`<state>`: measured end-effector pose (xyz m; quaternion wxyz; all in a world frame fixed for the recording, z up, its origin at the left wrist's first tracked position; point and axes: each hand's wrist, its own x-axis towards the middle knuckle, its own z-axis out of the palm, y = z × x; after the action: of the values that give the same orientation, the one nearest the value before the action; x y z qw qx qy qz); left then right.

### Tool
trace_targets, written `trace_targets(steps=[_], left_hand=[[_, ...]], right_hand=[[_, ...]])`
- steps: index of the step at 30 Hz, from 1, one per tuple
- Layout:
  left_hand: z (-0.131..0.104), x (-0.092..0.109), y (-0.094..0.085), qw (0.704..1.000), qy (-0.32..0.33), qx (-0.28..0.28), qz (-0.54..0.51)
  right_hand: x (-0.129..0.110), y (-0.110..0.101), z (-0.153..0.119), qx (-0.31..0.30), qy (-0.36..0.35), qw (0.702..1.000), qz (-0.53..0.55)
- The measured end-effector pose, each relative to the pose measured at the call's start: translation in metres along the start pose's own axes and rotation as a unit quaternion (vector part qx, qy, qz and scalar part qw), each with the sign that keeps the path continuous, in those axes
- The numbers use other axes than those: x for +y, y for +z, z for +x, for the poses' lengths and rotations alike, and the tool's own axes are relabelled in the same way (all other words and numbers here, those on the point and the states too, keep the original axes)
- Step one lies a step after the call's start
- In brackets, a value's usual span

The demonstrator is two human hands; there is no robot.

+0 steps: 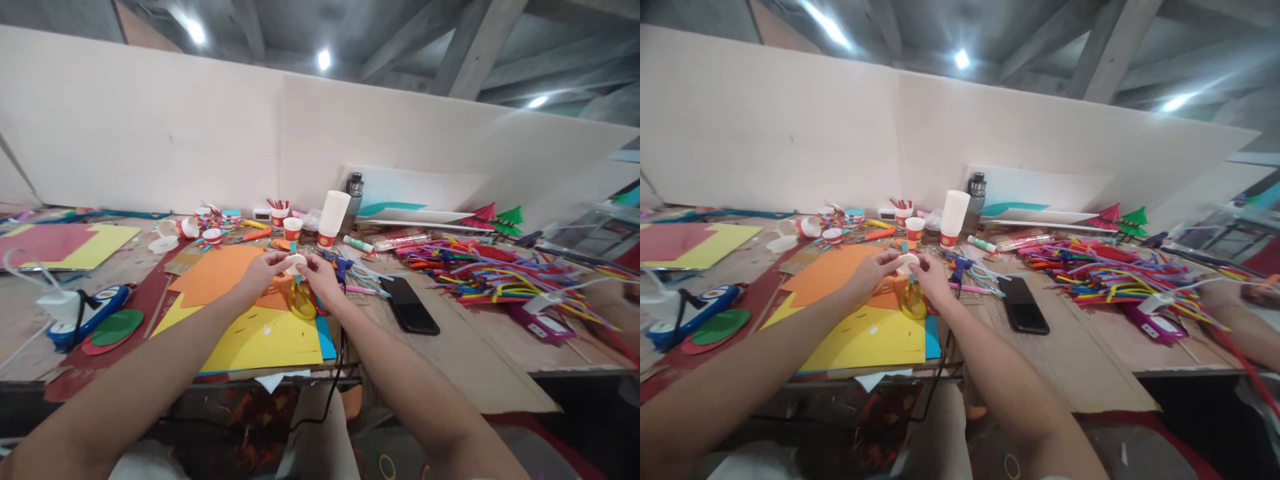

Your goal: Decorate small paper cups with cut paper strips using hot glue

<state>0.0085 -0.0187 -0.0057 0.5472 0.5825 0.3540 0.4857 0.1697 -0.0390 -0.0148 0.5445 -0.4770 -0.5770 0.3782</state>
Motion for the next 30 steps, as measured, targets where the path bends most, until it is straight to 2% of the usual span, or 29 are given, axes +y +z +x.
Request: trace_targets(steps=[7, 15, 24, 30], left_hand=[[0.005, -0.005, -0.007, 1.000, -0.010, -0.008, 0.004], [0.002, -0.001, -0.004, 1.000, -0.024, -0.017, 0.003], [0.000, -0.002, -0.005, 0.999, -0.038, -0.025, 0.015], [-0.002, 0.001, -0.004, 0.999, -0.032, -0.019, 0.020]], right_hand=[[-0.004, -0.005, 0.001, -0.046, -0.006, 0.999, 0.020], [-0.005, -0.009, -0.002, -0.042, 0.000, 0.999, 0.002], [0.000, -0.012, -0.001, -0.031, -0.058, 0.996, -0.057], [0.003, -0.012, -0.002, -0.022, -0.067, 0.995, -0.073]])
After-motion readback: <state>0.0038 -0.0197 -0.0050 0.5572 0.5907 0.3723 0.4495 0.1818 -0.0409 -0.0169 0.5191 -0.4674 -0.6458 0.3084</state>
